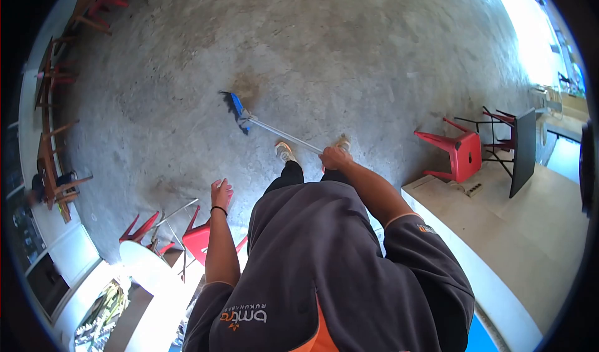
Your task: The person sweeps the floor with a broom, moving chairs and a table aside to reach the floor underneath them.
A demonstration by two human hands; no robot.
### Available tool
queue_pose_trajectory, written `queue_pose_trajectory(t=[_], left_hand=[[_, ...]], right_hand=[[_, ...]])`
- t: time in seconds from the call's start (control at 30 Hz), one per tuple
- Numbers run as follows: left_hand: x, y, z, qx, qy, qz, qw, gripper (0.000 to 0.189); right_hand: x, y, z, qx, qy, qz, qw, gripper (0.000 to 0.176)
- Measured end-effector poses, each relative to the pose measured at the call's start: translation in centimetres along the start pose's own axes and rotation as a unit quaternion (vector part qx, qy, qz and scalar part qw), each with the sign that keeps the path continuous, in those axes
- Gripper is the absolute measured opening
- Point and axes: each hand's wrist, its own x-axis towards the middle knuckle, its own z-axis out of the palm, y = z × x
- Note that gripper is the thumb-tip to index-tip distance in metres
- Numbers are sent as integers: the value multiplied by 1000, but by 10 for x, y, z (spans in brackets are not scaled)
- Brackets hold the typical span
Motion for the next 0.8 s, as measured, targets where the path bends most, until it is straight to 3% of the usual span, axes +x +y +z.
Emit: queue_pose_trajectory(t=[0.07,0.13,0.2,0.27,0.37,0.43,0.5,0.63,0.73,0.8], left_hand=[[7,-22,-15,-6,32,-4,999,49],[-4,-40,-20,-1,52,-24,998,50],[-14,-54,-16,18,34,-49,998,51],[-18,-78,-9,25,-17,-81,996,54],[-41,-110,25,14,26,-123,992,55],[-59,-113,49,17,7,-147,989,55],[-68,-118,72,20,-11,-150,988,54],[-70,-116,109,25,-22,-147,989,54],[-81,-89,126,11,-2,-100,995,58],[-78,-77,133,13,4,-72,997,58]], right_hand=[[10,4,-18,-73,-36,16,997,41],[0,28,-43,-39,-8,86,995,45],[22,95,-40,-90,-12,135,987,48],[-5,141,-80,-53,-25,217,974,51],[-28,235,-123,-75,-78,297,949,41],[-51,298,-144,-91,-22,316,944,41],[-84,322,-177,-154,9,330,932,39],[-84,385,-195,-130,101,417,894,33],[-98,431,-199,-84,202,435,873,30],[-130,432,-215,-91,181,384,901,32]])
